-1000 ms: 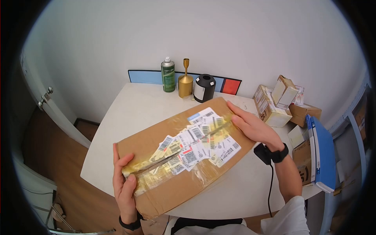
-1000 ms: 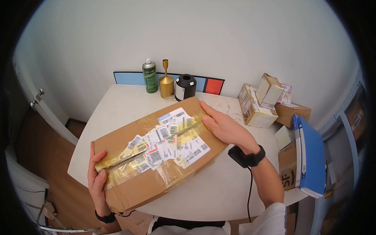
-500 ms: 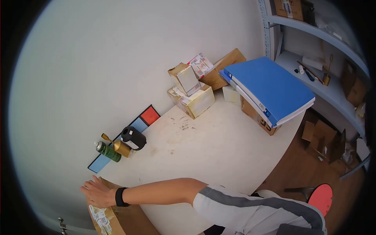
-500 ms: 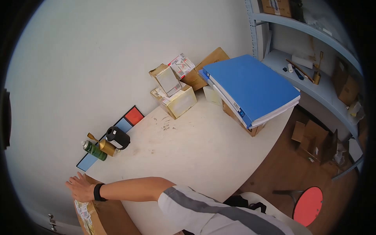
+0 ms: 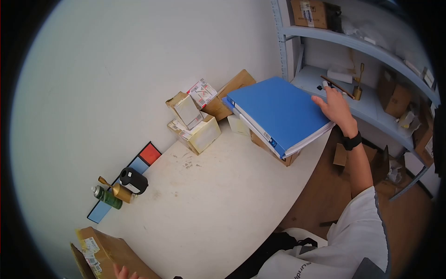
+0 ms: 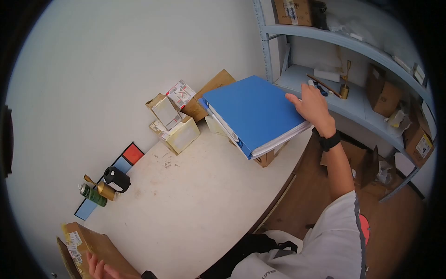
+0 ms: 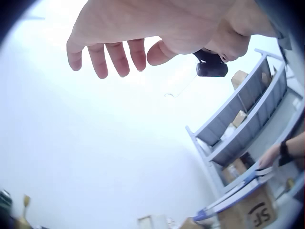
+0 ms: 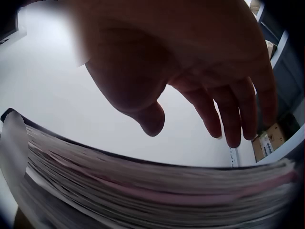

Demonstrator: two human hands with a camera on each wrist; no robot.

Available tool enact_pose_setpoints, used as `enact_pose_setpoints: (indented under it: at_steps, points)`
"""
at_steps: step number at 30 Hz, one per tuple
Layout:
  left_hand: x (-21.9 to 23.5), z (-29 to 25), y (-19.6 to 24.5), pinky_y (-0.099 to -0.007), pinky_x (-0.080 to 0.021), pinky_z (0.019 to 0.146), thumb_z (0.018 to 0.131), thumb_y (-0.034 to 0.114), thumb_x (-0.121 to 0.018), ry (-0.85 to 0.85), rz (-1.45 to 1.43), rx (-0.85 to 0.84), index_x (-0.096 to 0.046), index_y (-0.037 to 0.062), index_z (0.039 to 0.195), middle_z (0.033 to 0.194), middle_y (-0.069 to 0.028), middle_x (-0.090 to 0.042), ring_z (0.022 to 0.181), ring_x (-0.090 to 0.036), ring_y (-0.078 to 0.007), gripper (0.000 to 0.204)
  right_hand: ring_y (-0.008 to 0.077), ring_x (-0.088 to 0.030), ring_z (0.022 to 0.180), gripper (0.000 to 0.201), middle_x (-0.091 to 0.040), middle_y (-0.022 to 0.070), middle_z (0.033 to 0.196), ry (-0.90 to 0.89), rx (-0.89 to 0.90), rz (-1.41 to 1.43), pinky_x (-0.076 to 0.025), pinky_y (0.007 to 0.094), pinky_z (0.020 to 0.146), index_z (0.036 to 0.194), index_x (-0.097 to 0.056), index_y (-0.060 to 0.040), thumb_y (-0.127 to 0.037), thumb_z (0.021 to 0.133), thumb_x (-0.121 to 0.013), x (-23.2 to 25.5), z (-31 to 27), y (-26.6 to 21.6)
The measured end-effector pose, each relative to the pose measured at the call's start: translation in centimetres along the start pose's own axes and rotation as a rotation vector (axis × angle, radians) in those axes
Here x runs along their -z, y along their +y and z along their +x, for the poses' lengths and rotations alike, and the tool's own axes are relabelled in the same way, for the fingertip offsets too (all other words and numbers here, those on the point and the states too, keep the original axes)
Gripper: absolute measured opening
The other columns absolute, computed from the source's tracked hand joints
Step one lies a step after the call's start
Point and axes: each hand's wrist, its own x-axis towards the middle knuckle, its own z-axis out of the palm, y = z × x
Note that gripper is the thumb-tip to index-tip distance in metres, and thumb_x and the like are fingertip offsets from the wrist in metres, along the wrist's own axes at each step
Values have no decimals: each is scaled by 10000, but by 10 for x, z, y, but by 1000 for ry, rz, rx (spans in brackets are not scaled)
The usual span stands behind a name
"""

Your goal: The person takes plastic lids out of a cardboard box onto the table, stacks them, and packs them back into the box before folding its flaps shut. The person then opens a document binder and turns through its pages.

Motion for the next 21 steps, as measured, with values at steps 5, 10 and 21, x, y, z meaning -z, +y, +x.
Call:
enact_pose_setpoints:
  at_steps: [5, 10, 21]
  points:
    - [-148, -24, 55, -408, -455, 1100, 1033, 395, -662, -1127, -841, 757, -608, -35, 1320, 1320, -155, -662, 1243, -618, -247, 519, 416, -708, 1070, 851, -702, 342, 1139, -703, -392, 369, -542, 467, 939, 1219, -636, 192, -622, 972, -617, -6, -12, 5]
    - [-262, -45, 99, -430, -546, 1017, 1101, 557, -466, -1427, -975, 1097, -506, -35, 1426, 1389, -168, -608, 1272, -622, -248, 676, 476, -526, 1353, 856, -581, 379, 1365, -711, -355, 288, -388, 524, 1160, 1340, -559, 190, -562, 945, -668, 22, -26, -26]
    - [-165, -36, -8, -370, -685, 788, 1021, 166, -684, -1198, -1095, 1282, -477, -43, 1432, 1276, -153, -668, 1071, -741, -216, 505, 481, -436, 1409, 669, -537, 319, 1420, -328, 62, 595, -256, 534, 1252, 1344, -556, 104, -270, 840, -788, 101, -114, -147]
